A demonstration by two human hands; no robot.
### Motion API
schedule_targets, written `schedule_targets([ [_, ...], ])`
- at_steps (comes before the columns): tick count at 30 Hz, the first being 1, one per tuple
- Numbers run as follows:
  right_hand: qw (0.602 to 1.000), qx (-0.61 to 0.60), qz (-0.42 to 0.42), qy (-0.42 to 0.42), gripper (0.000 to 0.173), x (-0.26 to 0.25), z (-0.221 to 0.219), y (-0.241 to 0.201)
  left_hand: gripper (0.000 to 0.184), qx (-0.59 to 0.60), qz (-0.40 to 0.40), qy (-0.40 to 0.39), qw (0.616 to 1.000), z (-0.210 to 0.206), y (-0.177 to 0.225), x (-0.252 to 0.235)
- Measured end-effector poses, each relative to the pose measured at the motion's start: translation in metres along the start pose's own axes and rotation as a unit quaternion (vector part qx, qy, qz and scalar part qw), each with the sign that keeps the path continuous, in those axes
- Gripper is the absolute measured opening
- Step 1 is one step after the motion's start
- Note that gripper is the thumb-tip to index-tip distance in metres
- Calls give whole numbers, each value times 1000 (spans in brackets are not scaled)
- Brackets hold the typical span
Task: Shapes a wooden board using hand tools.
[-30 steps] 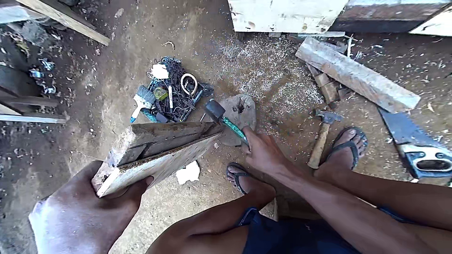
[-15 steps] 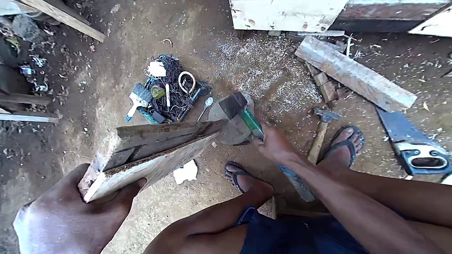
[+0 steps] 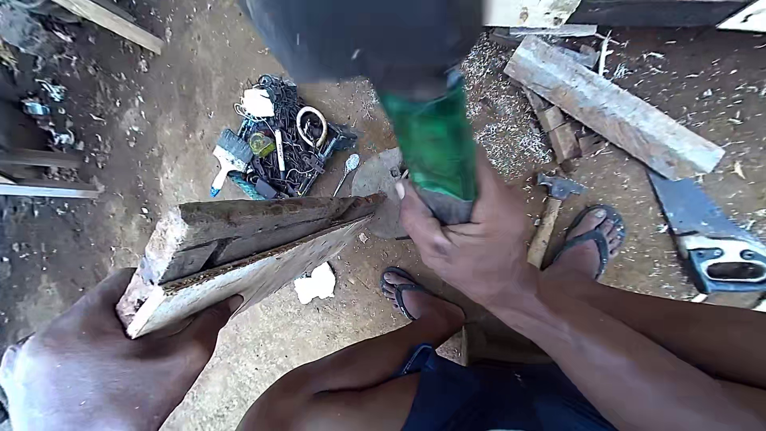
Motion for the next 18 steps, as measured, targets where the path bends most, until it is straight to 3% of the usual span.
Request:
schedule_targets([
  [2,985,-94,58,136,22,-4,-2,-7,75,-5,-4,9,1000,1,2,-2],
  [3,986,-81,35,138,22,9,-14,12,75,-7,-4,10,1000,1,5,-2],
  [4,996,-28,-23,83,23,29,-29,42,75,-7,-3,13,1000,2,9,0],
  [5,993,45,-103,-35,24,50,-45,75,75,-4,1,14,1000,3,13,2],
  [7,914,134,-239,-300,31,69,-65,116,72,7,7,10,1000,9,21,7],
  [9,874,173,-240,-386,29,52,-63,110,69,14,2,24,1000,11,25,6],
  [11,911,170,-172,-333,22,41,-48,79,74,5,-1,21,1000,7,16,7],
  [14,991,69,-45,-104,22,13,-16,19,77,4,1,10,1000,-2,-1,2],
  [16,999,-24,10,38,27,-3,0,-8,74,10,2,4,1000,-6,-7,1],
  [18,988,-69,44,131,31,0,-8,-1,72,9,0,5,1000,-8,-6,-1],
])
Point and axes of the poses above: each hand's wrist, its own x-axis away from the middle knuckle, its own z-axis out of the back of the hand, y = z × x, the point moved 4 cm from there along -x, towards the middle knuckle, and after that the axes turned 3 degrees about z, right-handed, at the moved point
